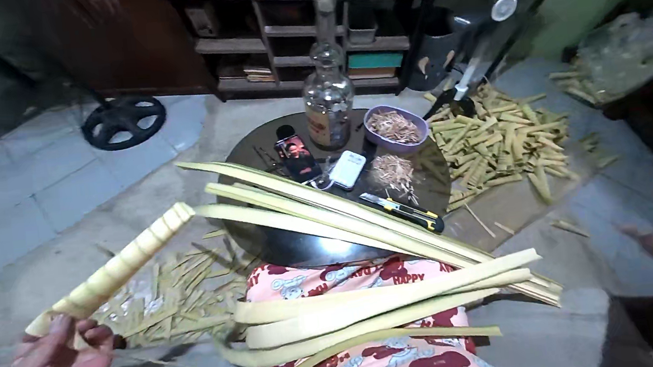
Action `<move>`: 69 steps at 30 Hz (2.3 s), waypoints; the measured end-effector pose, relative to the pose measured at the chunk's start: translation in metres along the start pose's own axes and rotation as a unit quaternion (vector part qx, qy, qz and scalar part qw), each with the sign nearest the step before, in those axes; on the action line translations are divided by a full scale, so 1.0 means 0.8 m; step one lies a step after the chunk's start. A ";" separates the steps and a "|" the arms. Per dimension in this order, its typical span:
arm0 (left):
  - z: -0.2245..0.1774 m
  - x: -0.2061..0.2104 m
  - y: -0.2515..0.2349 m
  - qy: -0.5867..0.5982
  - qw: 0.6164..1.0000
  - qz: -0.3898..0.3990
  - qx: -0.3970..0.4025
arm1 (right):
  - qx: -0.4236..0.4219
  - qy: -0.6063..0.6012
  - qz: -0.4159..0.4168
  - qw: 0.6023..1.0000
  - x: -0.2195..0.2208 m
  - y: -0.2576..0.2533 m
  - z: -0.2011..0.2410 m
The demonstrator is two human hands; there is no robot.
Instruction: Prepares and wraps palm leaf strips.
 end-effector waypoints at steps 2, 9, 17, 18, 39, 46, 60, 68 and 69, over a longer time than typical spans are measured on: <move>0.020 0.020 -0.001 -0.042 0.999 0.014 -0.021 | -0.074 -0.017 -0.042 0.996 0.009 0.021 0.059; 0.069 0.161 0.035 -0.124 0.988 0.092 -0.013 | -0.470 -0.154 0.058 0.867 0.096 0.145 0.398; 0.105 0.217 0.097 -0.136 0.983 0.111 -0.050 | -0.485 -0.158 0.008 0.860 0.124 0.152 0.424; 0.115 0.229 0.103 -0.138 0.982 0.114 -0.060 | -0.486 -0.175 -0.027 0.856 0.112 0.158 0.418; 0.220 0.329 0.164 0.008 0.954 0.215 -0.209 | -0.642 -0.234 -0.018 0.730 0.112 0.369 0.514; 0.161 0.259 0.097 -0.122 0.985 0.125 0.008 | -0.525 -0.348 0.054 0.775 0.075 0.268 0.466; 0.152 0.308 0.176 -0.245 0.931 0.272 0.004 | -0.597 -0.366 0.269 0.661 0.098 0.293 0.478; 0.066 0.345 0.190 -0.589 0.670 0.236 0.386 | -0.412 -0.525 0.425 0.612 0.064 0.235 0.369; 0.051 0.336 0.180 -0.642 0.612 0.194 0.418 | -0.328 -0.633 0.336 0.616 0.052 0.178 0.348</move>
Point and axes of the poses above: each hand's wrist, its own y-axis away from the middle knuckle, its own x-axis out of the palm, z = x × y, the point moved 7 cm from there along -y, towards the middle knuckle, and after that the axes turned 7 degrees about -x, right-handed, at the moved point
